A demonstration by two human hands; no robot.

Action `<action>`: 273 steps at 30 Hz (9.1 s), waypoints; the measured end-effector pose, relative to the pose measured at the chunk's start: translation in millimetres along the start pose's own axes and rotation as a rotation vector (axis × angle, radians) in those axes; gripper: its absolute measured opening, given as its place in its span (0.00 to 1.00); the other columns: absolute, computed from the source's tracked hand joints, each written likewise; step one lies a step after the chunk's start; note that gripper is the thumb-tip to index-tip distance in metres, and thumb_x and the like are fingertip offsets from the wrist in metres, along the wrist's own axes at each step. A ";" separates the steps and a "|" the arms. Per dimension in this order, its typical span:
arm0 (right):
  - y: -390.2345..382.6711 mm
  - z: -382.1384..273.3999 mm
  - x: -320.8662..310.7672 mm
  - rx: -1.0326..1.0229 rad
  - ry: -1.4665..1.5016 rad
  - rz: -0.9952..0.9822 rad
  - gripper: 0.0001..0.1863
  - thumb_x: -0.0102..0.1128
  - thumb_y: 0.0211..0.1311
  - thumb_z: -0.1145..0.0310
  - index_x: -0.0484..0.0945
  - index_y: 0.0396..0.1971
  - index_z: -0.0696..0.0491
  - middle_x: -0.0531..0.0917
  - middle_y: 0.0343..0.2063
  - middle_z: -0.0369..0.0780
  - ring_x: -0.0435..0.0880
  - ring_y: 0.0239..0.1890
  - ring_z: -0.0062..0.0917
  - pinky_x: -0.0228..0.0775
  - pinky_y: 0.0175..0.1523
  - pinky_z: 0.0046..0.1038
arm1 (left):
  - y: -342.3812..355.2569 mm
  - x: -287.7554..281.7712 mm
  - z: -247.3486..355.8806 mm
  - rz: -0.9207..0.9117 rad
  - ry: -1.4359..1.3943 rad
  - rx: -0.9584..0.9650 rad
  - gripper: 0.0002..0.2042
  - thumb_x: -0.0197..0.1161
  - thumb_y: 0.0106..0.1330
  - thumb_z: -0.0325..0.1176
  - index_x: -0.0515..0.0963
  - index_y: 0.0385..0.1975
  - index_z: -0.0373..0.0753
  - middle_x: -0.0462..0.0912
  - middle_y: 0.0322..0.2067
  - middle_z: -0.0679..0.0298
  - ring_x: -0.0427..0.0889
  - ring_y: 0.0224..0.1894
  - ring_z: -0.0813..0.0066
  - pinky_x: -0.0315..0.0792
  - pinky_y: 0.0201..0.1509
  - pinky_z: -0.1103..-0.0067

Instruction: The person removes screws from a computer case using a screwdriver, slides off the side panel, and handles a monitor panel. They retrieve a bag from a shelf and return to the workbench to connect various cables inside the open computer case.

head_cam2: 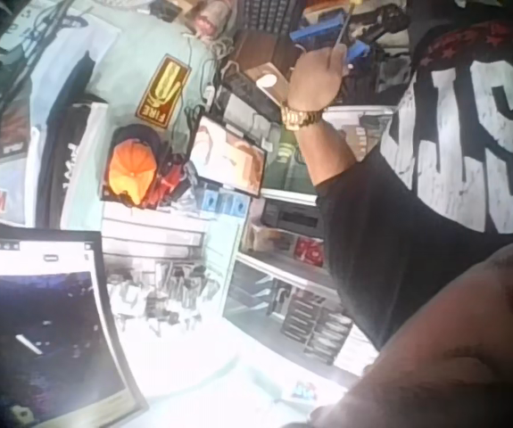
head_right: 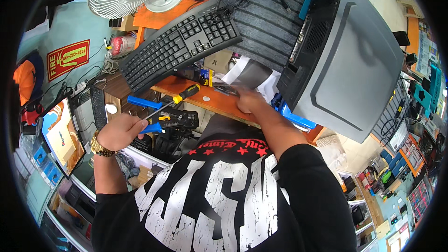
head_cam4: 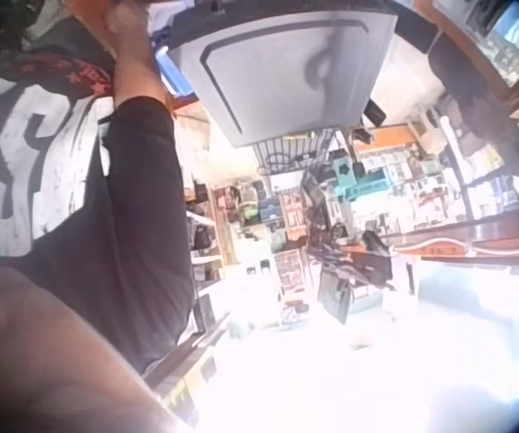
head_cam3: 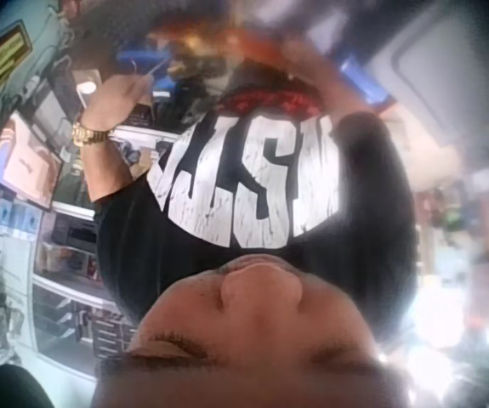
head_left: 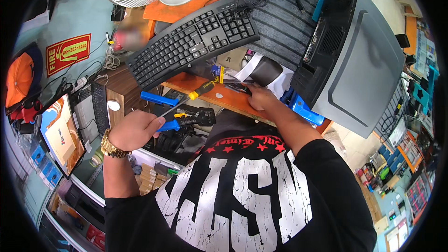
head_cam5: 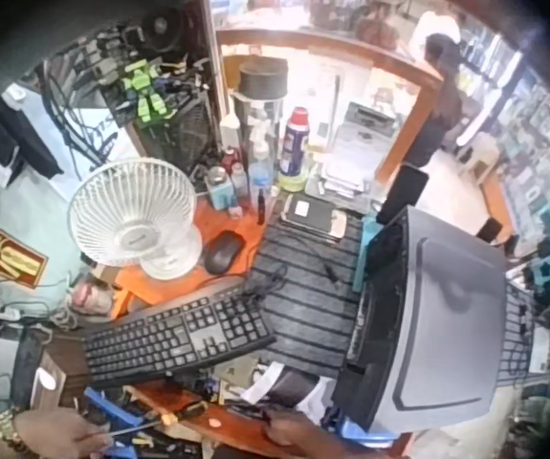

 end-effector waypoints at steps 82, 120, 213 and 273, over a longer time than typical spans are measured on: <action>-29.1 -35.3 -20.9 -0.199 -0.121 0.024 0.10 0.57 0.72 0.66 0.79 0.44 0.57 0.87 0.39 0.56 0.86 0.46 0.57 0.77 0.51 0.51 | -32.6 18.4 -26.6 0.204 -0.144 0.314 0.24 0.54 0.84 0.43 0.83 0.25 0.35 0.85 0.22 0.52 0.83 0.27 0.46 0.76 0.38 0.59; -484.4 393.8 -121.5 0.448 0.718 1.244 0.15 0.65 0.73 0.60 0.85 0.35 0.59 0.86 0.27 0.41 0.86 0.31 0.30 0.78 0.41 0.34 | 160.4 170.2 131.9 0.525 0.285 0.474 0.17 0.64 0.75 0.37 0.85 0.56 0.33 0.85 0.61 0.43 0.83 0.63 0.42 0.76 0.70 0.59; -530.7 565.7 -204.5 0.246 1.250 1.430 0.16 0.73 0.72 0.60 0.81 0.27 0.54 0.75 0.20 0.32 0.69 0.25 0.16 0.65 0.34 0.27 | 51.3 394.3 683.7 0.214 0.047 0.850 0.14 0.57 0.82 0.40 0.78 0.50 0.34 0.86 0.32 0.49 0.87 0.33 0.51 0.77 0.41 0.62; -615.6 285.3 -256.4 -1.243 1.958 0.742 0.26 0.40 0.90 0.46 0.60 0.28 0.45 0.59 0.23 0.31 0.57 0.24 0.21 0.56 0.32 0.29 | -19.2 375.4 687.8 -0.172 -0.289 0.927 0.16 0.46 0.90 0.39 0.78 0.48 0.34 0.74 0.22 0.70 0.71 0.20 0.82 0.68 0.26 0.80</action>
Point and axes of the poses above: each hand's wrist, its own y-axis towards the middle knuckle, its own x-axis out of the palm, z = x × y, the point moved 7 cm from there along y, towards the middle knuckle
